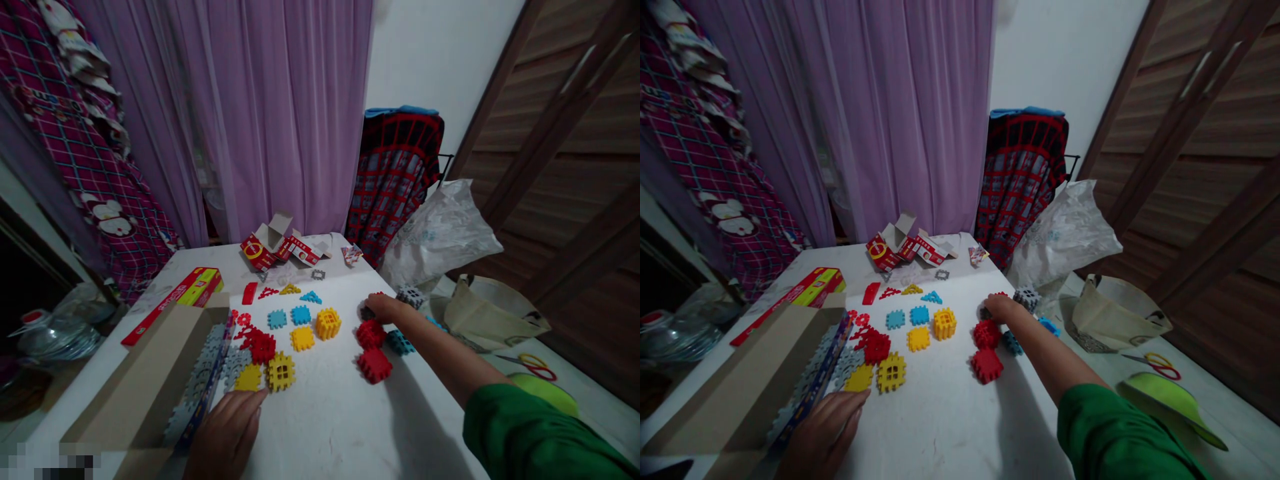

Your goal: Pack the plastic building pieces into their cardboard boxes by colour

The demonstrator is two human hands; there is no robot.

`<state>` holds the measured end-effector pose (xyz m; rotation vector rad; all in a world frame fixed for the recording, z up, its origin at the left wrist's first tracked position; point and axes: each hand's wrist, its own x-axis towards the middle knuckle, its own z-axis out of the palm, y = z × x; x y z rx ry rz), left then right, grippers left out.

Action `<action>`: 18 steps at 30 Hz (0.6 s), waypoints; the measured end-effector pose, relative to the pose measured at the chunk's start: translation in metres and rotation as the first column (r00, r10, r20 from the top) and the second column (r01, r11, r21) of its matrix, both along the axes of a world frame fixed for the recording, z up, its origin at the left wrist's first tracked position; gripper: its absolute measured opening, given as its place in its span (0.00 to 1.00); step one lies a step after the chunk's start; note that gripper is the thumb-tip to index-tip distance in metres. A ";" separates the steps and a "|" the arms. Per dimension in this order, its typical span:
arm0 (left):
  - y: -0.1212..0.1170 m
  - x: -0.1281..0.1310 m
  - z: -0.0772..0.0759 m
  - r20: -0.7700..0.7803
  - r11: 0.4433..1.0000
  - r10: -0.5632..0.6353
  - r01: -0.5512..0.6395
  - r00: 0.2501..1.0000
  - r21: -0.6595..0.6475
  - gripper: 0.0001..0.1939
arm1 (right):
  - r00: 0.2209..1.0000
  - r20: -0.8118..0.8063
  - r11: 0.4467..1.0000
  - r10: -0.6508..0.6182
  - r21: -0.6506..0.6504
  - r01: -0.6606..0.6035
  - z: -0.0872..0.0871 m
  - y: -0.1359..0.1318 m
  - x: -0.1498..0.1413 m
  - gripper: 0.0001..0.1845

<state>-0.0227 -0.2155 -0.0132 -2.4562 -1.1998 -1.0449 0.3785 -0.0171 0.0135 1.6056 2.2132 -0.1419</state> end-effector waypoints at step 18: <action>0.048 -0.005 -0.040 0.102 0.992 0.098 -0.105 0.990 0.071 0.16 | 0.990 -0.135 0.982 -0.046 0.178 0.070 0.008 0.091 -0.064 0.22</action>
